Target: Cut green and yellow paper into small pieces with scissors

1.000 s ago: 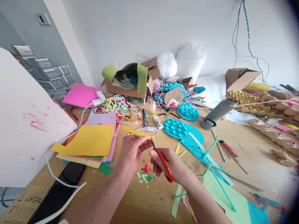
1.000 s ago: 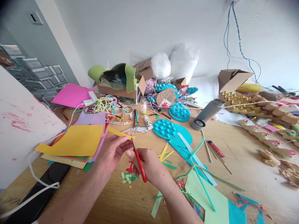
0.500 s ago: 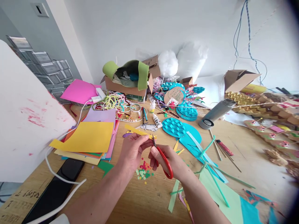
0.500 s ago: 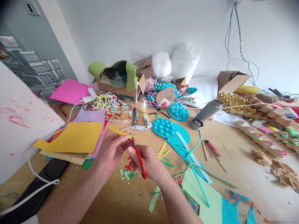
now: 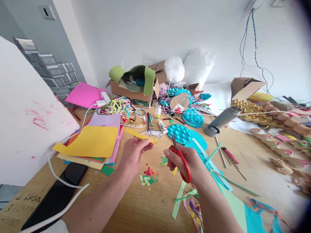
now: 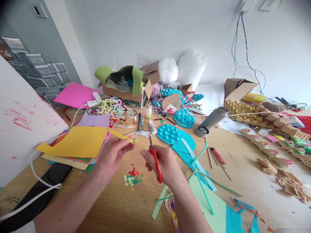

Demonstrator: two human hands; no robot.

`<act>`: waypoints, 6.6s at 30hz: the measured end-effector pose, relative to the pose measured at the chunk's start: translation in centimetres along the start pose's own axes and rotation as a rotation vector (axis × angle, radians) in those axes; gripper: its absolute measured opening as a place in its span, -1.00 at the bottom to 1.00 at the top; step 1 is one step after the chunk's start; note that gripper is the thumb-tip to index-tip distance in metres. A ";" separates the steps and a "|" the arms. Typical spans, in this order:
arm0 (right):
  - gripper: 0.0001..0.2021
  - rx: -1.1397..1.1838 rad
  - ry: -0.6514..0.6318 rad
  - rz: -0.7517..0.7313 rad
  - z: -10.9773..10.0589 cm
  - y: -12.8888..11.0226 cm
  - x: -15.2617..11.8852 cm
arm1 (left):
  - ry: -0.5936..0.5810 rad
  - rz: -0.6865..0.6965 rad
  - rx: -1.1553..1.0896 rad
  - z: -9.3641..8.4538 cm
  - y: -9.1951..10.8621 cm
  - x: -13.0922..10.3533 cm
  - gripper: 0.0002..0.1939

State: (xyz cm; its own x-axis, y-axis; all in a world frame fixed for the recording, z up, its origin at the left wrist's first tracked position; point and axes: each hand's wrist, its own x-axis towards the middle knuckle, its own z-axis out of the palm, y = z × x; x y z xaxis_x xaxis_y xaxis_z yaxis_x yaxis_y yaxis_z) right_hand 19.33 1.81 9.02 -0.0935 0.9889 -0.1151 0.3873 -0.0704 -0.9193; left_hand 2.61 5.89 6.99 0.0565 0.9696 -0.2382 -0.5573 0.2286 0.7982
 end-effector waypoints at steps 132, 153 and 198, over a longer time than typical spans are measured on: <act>-0.53 0.076 -0.259 0.088 2.9 1.4 0.5 | -0.172 -0.152 -0.104 0.1 -0.6 -1.5 -0.90; -0.51 0.063 -0.272 0.096 2.7 1.1 0.4 | -0.190 -0.165 -0.062 0.1 -0.3 -1.5 -0.88; -0.53 0.009 -0.267 0.119 2.4 0.3 0.1 | -0.225 -0.057 0.103 -0.1 0.3 -1.0 -0.86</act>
State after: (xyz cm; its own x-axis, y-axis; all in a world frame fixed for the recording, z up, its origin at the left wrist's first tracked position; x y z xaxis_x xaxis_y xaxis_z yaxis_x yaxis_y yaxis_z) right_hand 17.28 1.61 7.83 -0.2868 0.9043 -0.3162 0.4021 -0.1860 -0.8965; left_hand 2.29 5.03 7.41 0.2744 0.9474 -0.1646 -0.4616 0.2799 0.8418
